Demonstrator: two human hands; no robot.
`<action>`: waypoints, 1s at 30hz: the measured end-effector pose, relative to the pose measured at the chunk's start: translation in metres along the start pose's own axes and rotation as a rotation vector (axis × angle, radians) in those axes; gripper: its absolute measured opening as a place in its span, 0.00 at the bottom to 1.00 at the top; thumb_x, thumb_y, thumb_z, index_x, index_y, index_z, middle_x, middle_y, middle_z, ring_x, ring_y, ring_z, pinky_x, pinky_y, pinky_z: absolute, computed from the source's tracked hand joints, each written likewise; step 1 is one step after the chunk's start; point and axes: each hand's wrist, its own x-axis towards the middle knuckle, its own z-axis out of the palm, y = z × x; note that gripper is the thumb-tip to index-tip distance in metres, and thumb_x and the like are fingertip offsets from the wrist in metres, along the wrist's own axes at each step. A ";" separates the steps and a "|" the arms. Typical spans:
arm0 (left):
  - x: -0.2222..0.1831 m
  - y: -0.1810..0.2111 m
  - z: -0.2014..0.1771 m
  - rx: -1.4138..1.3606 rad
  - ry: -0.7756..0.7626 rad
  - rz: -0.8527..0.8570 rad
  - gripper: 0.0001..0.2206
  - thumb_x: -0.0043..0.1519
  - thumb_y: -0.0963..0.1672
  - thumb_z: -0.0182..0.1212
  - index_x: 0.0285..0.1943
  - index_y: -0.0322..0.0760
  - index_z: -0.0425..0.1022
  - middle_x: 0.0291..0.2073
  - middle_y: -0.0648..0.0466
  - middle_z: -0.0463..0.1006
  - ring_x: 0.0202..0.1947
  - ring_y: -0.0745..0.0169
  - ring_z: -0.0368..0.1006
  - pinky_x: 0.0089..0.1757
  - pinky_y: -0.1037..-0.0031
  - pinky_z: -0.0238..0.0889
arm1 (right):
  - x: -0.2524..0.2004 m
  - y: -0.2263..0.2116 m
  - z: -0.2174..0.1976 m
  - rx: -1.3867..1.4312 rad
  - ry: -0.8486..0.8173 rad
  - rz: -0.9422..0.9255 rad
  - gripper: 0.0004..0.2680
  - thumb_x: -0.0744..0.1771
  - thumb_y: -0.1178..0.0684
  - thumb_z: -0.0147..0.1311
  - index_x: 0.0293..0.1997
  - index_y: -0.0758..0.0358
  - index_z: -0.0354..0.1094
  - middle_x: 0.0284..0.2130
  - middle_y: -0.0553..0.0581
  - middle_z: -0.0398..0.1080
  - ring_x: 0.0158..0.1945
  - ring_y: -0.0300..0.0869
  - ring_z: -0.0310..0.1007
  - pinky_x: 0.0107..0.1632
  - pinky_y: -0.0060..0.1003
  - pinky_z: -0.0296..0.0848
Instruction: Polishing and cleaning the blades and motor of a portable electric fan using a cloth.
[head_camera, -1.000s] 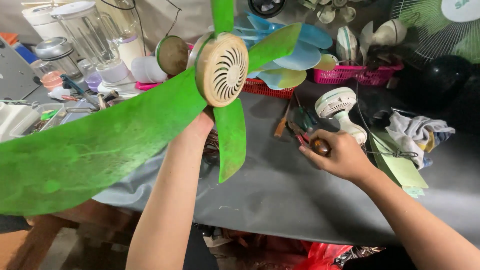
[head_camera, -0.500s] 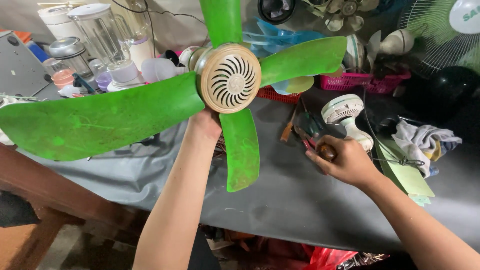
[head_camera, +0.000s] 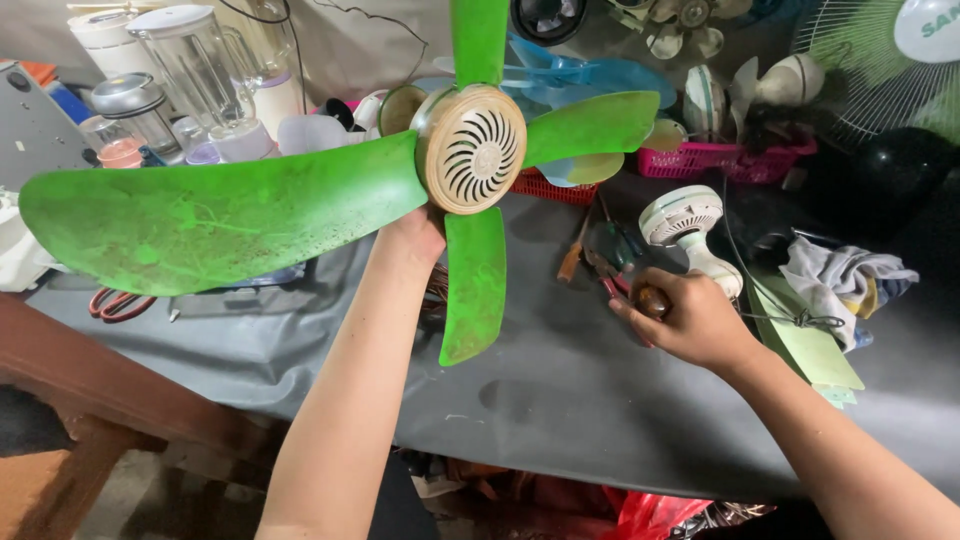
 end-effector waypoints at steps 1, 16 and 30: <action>0.000 0.002 0.000 -0.003 -0.003 0.001 0.18 0.58 0.47 0.70 0.48 0.28 0.74 0.39 0.43 0.78 0.41 0.56 0.77 0.48 0.65 0.71 | 0.000 -0.002 -0.001 0.001 0.001 -0.001 0.08 0.60 0.47 0.63 0.27 0.59 0.71 0.11 0.61 0.71 0.18 0.56 0.75 0.30 0.45 0.75; -0.013 0.006 0.009 -0.062 -0.073 -0.020 0.18 0.58 0.46 0.70 0.49 0.27 0.71 0.38 0.43 0.77 0.40 0.55 0.77 0.46 0.64 0.72 | 0.004 -0.003 -0.005 -0.063 0.058 0.112 0.10 0.61 0.48 0.65 0.40 0.57 0.70 0.27 0.59 0.77 0.25 0.54 0.76 0.33 0.46 0.75; -0.077 0.026 0.001 0.488 -0.684 0.439 0.12 0.61 0.43 0.64 0.49 0.35 0.69 0.47 0.52 0.74 0.52 0.57 0.72 0.57 0.66 0.66 | -0.025 0.149 -0.013 0.274 0.237 0.349 0.09 0.68 0.49 0.51 0.51 0.58 0.67 0.48 0.54 0.69 0.52 0.42 0.66 0.60 0.45 0.65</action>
